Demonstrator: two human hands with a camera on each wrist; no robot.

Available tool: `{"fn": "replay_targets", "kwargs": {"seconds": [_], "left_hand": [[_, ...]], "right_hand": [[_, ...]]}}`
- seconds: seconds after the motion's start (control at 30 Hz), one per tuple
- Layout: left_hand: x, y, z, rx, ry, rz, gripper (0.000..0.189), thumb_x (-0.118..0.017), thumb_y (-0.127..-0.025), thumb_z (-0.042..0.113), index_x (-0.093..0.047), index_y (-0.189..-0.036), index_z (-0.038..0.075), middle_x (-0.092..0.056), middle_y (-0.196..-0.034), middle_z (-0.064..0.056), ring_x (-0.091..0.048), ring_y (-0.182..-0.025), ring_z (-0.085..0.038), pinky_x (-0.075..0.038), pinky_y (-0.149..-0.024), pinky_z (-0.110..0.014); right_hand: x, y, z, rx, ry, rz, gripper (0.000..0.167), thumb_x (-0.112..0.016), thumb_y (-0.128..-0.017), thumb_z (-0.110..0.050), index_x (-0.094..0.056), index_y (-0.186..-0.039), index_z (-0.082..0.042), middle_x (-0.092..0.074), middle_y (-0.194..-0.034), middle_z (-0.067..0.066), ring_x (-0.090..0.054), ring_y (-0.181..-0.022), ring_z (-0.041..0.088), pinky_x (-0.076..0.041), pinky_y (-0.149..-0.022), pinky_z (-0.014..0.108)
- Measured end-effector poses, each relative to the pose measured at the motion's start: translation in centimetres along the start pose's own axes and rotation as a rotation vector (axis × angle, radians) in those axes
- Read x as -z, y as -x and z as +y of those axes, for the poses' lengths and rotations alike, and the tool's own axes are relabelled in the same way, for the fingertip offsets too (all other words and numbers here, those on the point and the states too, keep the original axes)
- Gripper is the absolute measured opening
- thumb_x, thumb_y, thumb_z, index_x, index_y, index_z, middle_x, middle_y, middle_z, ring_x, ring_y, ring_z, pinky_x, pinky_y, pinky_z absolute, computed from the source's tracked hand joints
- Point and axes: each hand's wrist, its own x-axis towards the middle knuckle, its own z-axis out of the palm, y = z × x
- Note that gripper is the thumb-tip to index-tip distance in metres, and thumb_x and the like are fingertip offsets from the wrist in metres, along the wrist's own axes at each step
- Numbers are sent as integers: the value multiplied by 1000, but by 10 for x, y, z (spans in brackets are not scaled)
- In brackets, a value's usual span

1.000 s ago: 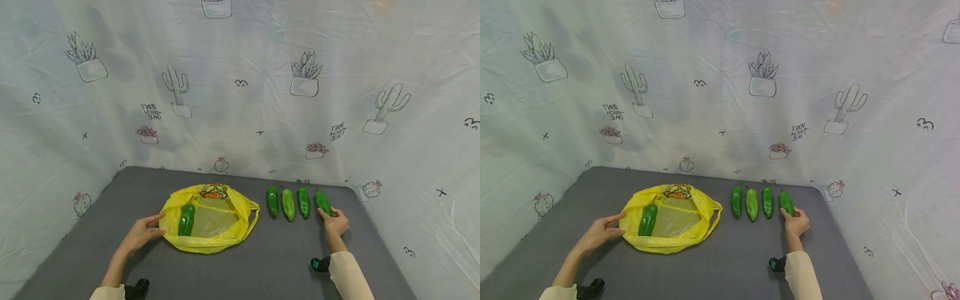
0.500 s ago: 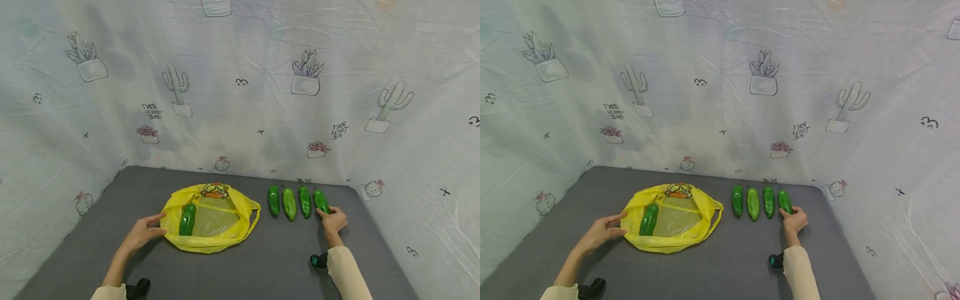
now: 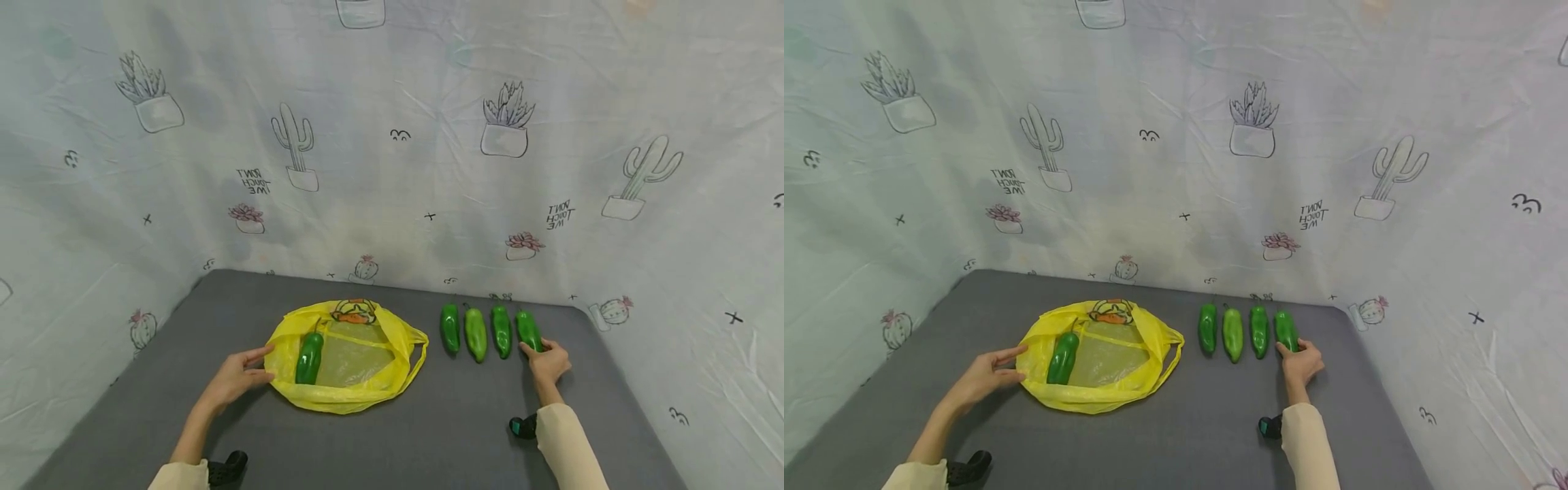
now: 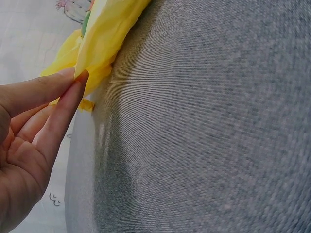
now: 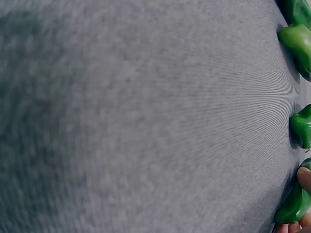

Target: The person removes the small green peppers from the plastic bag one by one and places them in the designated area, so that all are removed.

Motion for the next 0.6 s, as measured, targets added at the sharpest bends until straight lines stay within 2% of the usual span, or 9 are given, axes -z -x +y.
{"fn": "replay_targets", "kwargs": {"seconds": [0.13,0.33,0.6], "left_hand": [[-1,0,1,1,0,-1,62,-69,-88,8,-41,-140,-10,-32,-144,-35,-57,-112,-44,-55,-83,-40],[-2,1,4,8,-5,-1,62,-69,-88,7,-41,-140,-10,-32,-144,-36,-57,-112,-44,-54,-83,-41],[-2,0,4,21,-4,-8,63,-68,-88,7,-39,-141,-11,-28,-145,-37,-55,-113,-46,-55,-82,-40]], "right_hand": [[3,1,-2,-26,6,-22,47,-78,-78,-4,-59,-115,18,-58,-111,37,-51,-102,48,-24,-102,53],[8,-2,-2,-42,77,-61,55,-78,-78,-8,-55,-121,18,-55,-118,36,-49,-110,48,-25,-103,53],[15,-6,-7,-66,70,-128,63,-76,-81,-13,-48,-127,20,-51,-124,37,-44,-118,48,-23,-109,51]]}}
